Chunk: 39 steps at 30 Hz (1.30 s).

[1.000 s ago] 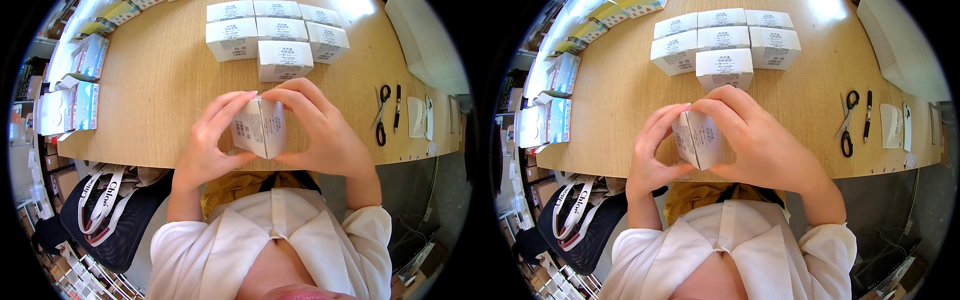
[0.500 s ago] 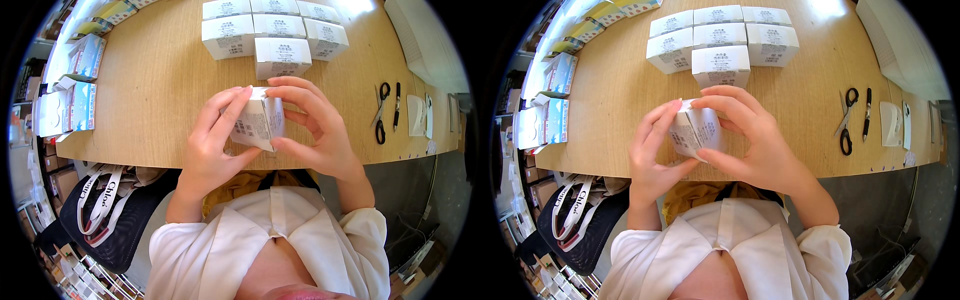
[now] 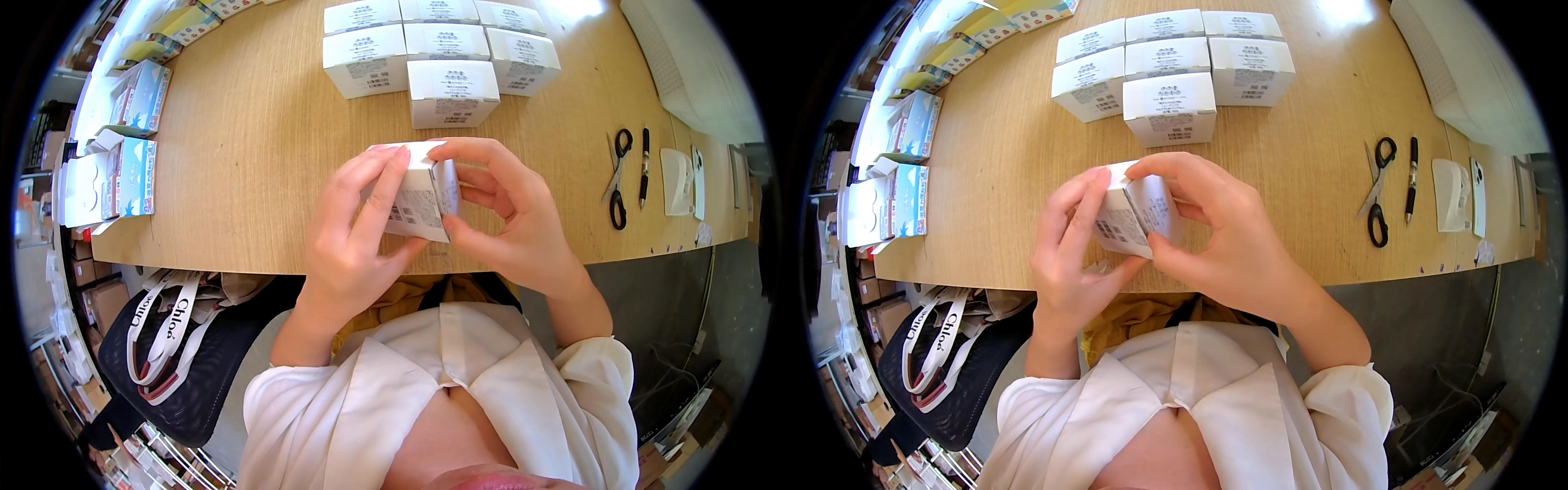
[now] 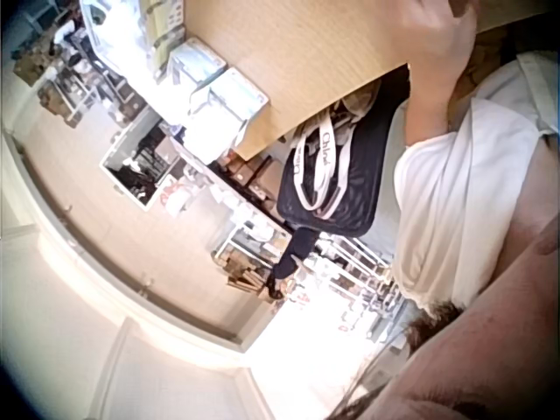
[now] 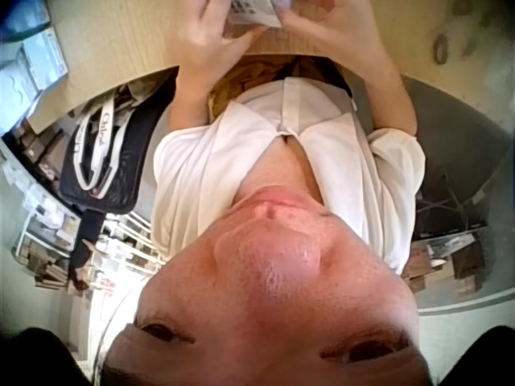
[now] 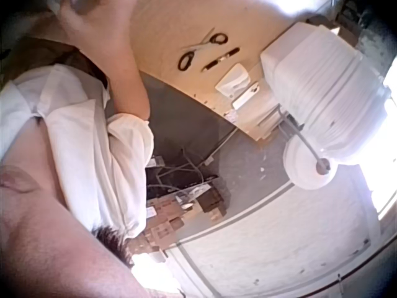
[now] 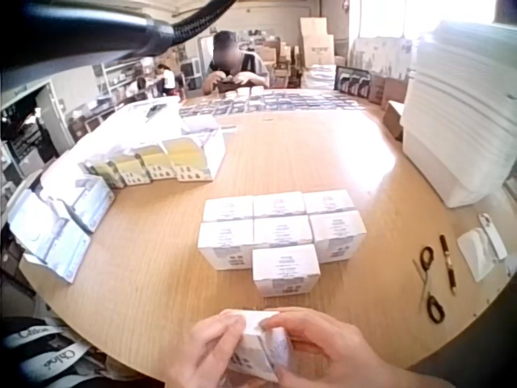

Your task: The person unpacks several small white boxes from larger display boxes on a table. They arrange the small boxes in rows, then use scissors to cut the tape on some of them. The person opens the boxes to reveal gold foil-wrapped items inside and places them on the table.

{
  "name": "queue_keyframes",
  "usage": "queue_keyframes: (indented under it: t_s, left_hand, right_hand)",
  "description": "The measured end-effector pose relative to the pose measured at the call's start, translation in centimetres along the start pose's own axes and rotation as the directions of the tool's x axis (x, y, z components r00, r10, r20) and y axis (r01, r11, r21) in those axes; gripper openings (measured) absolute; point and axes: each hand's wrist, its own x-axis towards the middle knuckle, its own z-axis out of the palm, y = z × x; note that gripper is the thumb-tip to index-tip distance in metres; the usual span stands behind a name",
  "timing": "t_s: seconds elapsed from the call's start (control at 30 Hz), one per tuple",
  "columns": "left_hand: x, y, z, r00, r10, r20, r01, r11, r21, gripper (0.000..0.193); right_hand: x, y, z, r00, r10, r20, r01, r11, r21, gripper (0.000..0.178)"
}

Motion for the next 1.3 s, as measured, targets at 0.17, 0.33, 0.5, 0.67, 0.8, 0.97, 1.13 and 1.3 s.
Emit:
queue_keyframes:
  t_s: [0.17, 0.33, 0.5, 0.67, 0.8, 0.97, 1.13, 1.3]
  left_hand:
    - [0.1, 0.2, 0.6, 0.996, 0.086, -0.033, -0.081, 0.987, 0.140, 0.079]
    - [0.0, 0.3, 0.8, 0.995, 0.100, -0.027, -0.094, 0.979, 0.178, 0.077]
    - [0.1, -0.5, 0.3, 1.000, -0.009, -0.017, 0.008, 0.998, -0.066, 0.068]
    - [0.0, -1.8, 0.1, 0.927, -0.371, 0.058, 0.319, 0.694, -0.646, 0.050]
    - [0.5, -0.8, 0.0, 0.927, -0.362, 0.098, 0.361, 0.790, -0.495, 0.042]
    - [0.0, -1.6, 0.9, 0.959, -0.283, -0.009, 0.247, 0.852, -0.462, 0.040]
    - [0.0, -1.6, 1.1, 0.948, -0.318, -0.029, 0.262, 0.826, -0.499, 0.038]
    - [-0.3, -2.4, 0.9, 0.928, -0.369, -0.052, 0.281, 0.786, -0.550, 0.039]
  right_hand:
    - [-0.3, -0.1, 0.6, 0.995, -0.089, -0.040, 0.072, 0.943, -0.325, 0.053]
    - [-0.5, 0.0, 0.8, 0.984, -0.178, -0.026, 0.150, 0.892, -0.426, 0.056]
    - [-0.2, 0.8, 0.5, 0.989, -0.142, -0.046, 0.126, 0.959, -0.254, 0.061]
    - [-0.6, 0.3, 0.4, 0.981, -0.185, 0.049, 0.189, 0.890, -0.415, 0.064]
    - [-0.5, -0.3, 1.0, 0.976, -0.204, 0.081, 0.218, 0.847, -0.484, 0.065]
    - [-0.3, -0.2, 1.1, 0.972, -0.200, 0.124, 0.235, 0.843, -0.484, 0.065]
    - [-0.1, 0.1, 0.8, 0.975, -0.203, 0.088, 0.220, 0.853, -0.473, 0.066]
    - [-0.3, -0.3, 0.2, 0.985, -0.166, 0.055, 0.174, 0.898, -0.404, 0.059]
